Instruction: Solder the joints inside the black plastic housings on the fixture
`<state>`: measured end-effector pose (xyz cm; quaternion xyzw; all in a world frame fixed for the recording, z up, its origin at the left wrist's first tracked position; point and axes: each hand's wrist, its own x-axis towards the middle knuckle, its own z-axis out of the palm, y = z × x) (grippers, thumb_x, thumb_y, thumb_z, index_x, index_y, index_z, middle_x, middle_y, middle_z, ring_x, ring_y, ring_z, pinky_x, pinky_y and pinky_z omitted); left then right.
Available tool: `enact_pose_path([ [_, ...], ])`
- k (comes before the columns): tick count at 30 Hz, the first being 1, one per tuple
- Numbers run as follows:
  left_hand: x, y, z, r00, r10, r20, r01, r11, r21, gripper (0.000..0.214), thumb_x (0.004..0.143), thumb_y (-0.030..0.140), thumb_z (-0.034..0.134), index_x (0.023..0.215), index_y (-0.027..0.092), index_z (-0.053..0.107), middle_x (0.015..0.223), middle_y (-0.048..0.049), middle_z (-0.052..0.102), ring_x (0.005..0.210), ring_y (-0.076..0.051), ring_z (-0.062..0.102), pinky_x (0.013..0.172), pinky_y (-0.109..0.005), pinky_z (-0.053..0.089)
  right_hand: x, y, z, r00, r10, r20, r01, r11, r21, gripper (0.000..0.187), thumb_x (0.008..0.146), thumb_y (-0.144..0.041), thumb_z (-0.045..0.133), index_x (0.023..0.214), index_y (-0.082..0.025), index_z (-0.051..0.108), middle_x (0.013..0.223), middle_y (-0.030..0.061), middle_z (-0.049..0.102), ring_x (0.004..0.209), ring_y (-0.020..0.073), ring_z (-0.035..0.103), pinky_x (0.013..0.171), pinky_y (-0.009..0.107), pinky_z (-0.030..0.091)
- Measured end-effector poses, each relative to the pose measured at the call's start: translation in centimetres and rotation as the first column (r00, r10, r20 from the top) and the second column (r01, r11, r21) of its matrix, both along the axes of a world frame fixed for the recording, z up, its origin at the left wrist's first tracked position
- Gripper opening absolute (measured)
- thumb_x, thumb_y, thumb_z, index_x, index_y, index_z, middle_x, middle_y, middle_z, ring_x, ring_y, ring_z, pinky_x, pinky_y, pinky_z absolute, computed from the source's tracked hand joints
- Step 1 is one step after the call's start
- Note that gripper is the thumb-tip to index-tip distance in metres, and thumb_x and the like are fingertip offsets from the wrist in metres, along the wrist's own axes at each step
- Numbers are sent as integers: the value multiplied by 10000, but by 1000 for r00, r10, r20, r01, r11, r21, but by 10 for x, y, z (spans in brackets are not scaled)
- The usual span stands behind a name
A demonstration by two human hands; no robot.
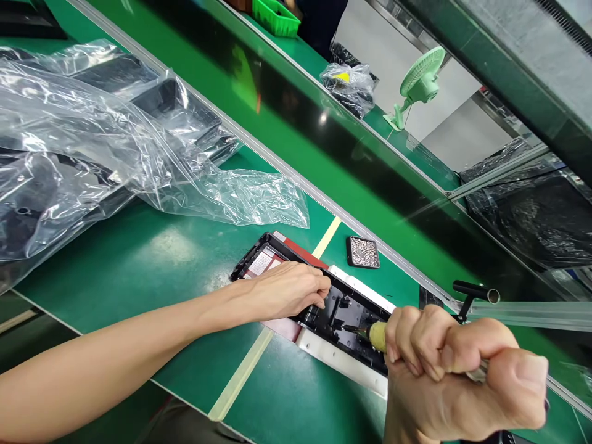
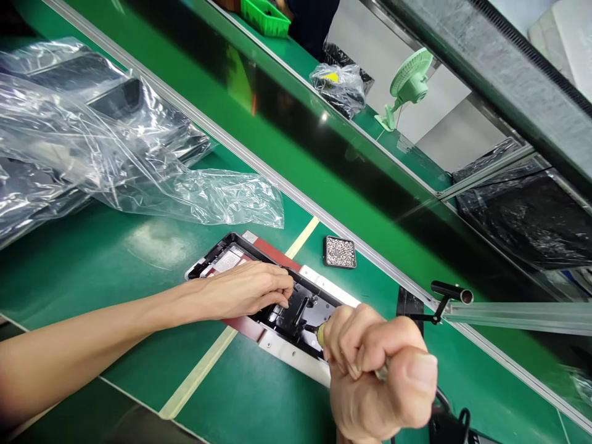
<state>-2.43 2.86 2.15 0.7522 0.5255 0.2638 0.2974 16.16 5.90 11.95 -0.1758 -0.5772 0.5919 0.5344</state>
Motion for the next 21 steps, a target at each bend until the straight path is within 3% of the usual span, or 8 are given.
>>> enact_pose_path([
  [21,1,0,2,1000,10,5,-10,1000,-12,186,960,229,540,782,194,581,835,1,672,719,-146,624,601,-268,344,-3,-1,1,1000,4,-4,-4,1000,8,392,948,-373,377,605,-198,448,458,-71,288,372,73,272,367,203,353],
])
